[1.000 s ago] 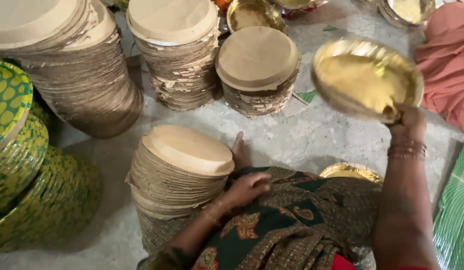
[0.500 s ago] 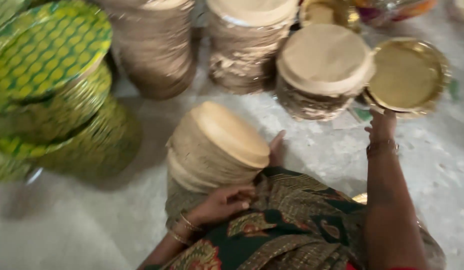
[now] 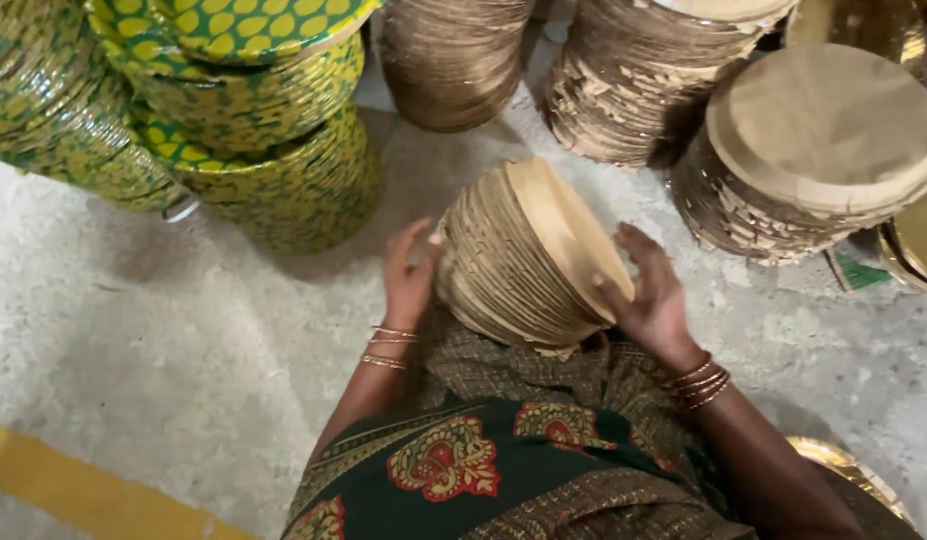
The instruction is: The person sits on the floor and separates foil-lined disposable plates one at a time from a pile, aligns each plate, and builds stacks. They then wrap completed stacks with paper strips to hold them together and set the wrapped stacks aside.
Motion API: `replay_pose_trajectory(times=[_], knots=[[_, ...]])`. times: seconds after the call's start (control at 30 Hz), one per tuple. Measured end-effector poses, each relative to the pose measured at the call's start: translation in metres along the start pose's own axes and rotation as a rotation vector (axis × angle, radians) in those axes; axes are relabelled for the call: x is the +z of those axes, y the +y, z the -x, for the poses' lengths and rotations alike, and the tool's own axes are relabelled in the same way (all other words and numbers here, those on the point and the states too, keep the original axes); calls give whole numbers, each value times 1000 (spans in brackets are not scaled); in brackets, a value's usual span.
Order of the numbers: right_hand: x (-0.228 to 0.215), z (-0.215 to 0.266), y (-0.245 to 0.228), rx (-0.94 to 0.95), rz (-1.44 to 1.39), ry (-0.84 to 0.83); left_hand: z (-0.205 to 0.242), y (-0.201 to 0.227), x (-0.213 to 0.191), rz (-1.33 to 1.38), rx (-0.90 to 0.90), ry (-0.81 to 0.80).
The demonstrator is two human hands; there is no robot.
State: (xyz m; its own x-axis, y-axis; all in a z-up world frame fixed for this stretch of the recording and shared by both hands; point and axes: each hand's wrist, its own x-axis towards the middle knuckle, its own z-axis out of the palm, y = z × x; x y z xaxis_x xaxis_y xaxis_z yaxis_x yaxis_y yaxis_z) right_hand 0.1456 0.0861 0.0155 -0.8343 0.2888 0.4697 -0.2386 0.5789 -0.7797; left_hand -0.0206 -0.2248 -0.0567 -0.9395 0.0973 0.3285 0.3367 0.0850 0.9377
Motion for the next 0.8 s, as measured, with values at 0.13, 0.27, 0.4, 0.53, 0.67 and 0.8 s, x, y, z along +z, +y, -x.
replay_pose_trajectory(times=[0.13, 0.27, 0.4, 0.53, 0.67, 0.8], knots=[[19, -12, -45, -241, 293, -89, -19, 43, 26, -235, 350, -238], [31, -22, -34, -218, 285, -112, -43, 52, 57, -409, 447, -323], [31, -22, -21, -187, 243, -118, -48, 36, 84, -368, 426, -448], [20, -28, -42, -79, 196, -99, -43, 53, 93, -424, 519, -521], [18, -29, -37, -17, 155, -85, -44, 80, 99, -336, 439, -589], [13, -28, 6, -58, 160, -74, -46, 75, 109, -428, 397, -641]])
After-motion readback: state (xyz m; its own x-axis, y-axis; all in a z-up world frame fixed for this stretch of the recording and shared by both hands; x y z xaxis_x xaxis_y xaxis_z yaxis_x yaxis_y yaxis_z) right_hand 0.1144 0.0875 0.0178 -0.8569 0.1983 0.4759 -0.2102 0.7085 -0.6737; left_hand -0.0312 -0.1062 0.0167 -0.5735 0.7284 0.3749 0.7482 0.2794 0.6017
